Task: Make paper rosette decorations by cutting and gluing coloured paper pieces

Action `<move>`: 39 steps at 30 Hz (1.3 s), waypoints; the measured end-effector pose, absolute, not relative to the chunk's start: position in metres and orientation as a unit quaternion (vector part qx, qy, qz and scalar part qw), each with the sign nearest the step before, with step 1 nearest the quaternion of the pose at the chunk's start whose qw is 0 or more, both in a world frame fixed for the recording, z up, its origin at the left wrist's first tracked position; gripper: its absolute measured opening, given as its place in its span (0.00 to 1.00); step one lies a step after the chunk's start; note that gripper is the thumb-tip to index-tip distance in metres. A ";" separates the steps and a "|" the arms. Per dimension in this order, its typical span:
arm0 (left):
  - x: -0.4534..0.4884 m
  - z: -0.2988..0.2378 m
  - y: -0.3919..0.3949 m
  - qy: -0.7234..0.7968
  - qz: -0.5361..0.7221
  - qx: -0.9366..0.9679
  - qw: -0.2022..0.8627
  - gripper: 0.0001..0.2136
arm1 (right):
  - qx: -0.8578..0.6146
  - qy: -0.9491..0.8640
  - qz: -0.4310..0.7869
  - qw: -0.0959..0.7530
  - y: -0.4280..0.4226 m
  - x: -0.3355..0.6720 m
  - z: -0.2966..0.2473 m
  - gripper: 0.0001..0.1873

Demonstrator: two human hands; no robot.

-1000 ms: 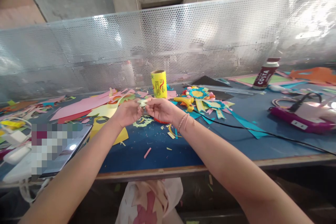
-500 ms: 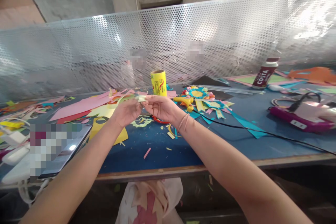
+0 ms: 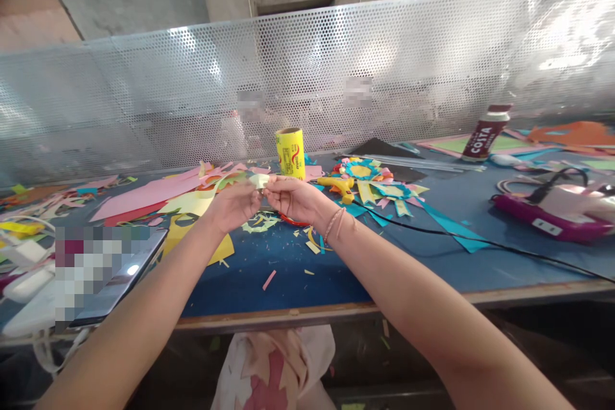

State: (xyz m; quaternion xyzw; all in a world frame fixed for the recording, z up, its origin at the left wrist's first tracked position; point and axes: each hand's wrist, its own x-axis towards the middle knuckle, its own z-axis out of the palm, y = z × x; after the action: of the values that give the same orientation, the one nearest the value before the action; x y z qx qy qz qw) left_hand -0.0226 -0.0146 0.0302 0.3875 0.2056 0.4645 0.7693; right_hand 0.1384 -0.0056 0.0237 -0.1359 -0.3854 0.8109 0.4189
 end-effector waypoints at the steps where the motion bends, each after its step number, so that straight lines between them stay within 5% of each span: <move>1: -0.023 0.030 -0.015 0.208 0.467 0.383 0.769 0.08 | -0.134 -0.384 0.812 0.419 -0.006 0.138 0.024 0.08; 39: -0.022 0.033 -0.013 0.267 0.442 0.256 0.817 0.07 | -0.161 -0.388 0.791 0.445 -0.013 0.131 0.027 0.08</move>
State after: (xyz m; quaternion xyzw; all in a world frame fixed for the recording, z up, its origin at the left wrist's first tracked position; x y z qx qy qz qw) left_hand -0.0217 -0.0129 0.0326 0.2564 0.2669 0.4420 0.8171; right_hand 0.1314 -0.0129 0.0267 -0.1611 -0.3881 0.7907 0.4451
